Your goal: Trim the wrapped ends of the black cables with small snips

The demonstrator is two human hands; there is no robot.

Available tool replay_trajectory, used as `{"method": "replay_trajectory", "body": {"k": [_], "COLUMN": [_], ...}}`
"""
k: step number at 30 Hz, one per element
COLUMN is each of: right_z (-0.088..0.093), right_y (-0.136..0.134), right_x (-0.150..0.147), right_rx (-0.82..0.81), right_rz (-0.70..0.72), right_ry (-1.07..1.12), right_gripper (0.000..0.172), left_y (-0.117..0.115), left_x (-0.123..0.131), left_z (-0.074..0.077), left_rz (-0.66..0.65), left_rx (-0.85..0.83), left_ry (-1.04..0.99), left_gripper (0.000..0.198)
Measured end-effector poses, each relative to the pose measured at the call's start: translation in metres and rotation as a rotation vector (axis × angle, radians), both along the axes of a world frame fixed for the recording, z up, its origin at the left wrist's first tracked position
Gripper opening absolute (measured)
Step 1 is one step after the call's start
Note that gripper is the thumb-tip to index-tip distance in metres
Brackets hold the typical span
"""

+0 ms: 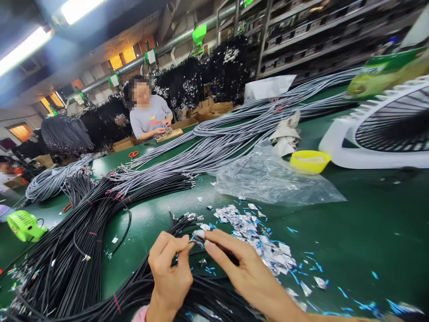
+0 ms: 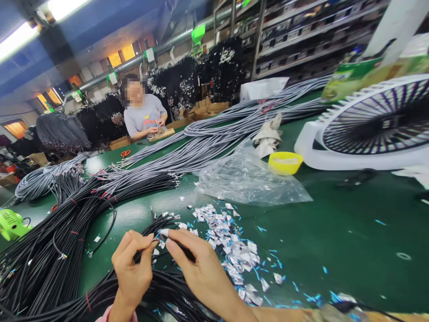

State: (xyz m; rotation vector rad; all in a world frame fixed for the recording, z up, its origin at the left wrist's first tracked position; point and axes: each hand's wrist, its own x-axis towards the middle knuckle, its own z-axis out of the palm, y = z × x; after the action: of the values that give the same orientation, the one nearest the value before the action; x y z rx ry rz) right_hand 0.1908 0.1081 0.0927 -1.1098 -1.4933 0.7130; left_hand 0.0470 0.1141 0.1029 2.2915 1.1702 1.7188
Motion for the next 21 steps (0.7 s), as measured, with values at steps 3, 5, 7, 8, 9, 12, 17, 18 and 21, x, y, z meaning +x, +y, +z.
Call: {"method": "replay_trajectory", "body": {"k": [3, 5, 7, 8, 9, 12, 17, 18, 21], "right_z": [0.0044, 0.0072, 0.0087, 0.0090, 0.0089, 0.0077, 0.0056, 0.0053, 0.0049], "right_y": [-0.0005, -0.0010, -0.0013, -0.0014, -0.0013, -0.0009, -0.0010, -0.0011, -0.0011], "right_x": [0.0008, 0.0009, 0.0009, 0.0009, 0.0009, 0.0009, 0.0010, 0.0010, 0.0011], "right_rx": [-0.001, 0.002, -0.008, -0.017, -0.024, -0.027, -0.007, -0.005, -0.005], "right_rz": [0.032, 0.047, 0.054, 0.056, 0.057, 0.051, 0.050, 0.050, 0.052], "right_ry": [0.001, 0.007, 0.017, 0.023, 0.027, 0.028, 0.026, 0.022, 0.013], "right_gripper": [0.034, 0.033, 0.031, 0.030, 0.030, 0.029, 0.028, 0.028, 0.027], "left_y": [-0.0006, -0.0009, -0.0010, -0.0011, -0.0011, -0.0011, -0.0007, -0.0006, -0.0003], "left_x": [0.0012, 0.0017, 0.0018, 0.0017, 0.0016, 0.0011, 0.0014, 0.0017, 0.0029], "left_z": [0.0013, 0.0015, 0.0012, 0.0009, 0.0005, -0.0004, -0.0009, -0.0007, 0.0003], "left_rz": [-0.005, -0.006, -0.003, -0.002, -0.002, 0.000, 0.017, 0.020, 0.022], "left_rx": [0.017, 0.031, 0.050, 0.059, 0.067, 0.079, 0.106, 0.113, 0.142], "left_ry": [0.016, 0.025, 0.035, 0.040, 0.046, 0.059, 0.082, 0.083, 0.075], "left_gripper": [0.019, 0.019, 0.019, 0.020, 0.021, 0.023, 0.021, 0.021, 0.021]}}
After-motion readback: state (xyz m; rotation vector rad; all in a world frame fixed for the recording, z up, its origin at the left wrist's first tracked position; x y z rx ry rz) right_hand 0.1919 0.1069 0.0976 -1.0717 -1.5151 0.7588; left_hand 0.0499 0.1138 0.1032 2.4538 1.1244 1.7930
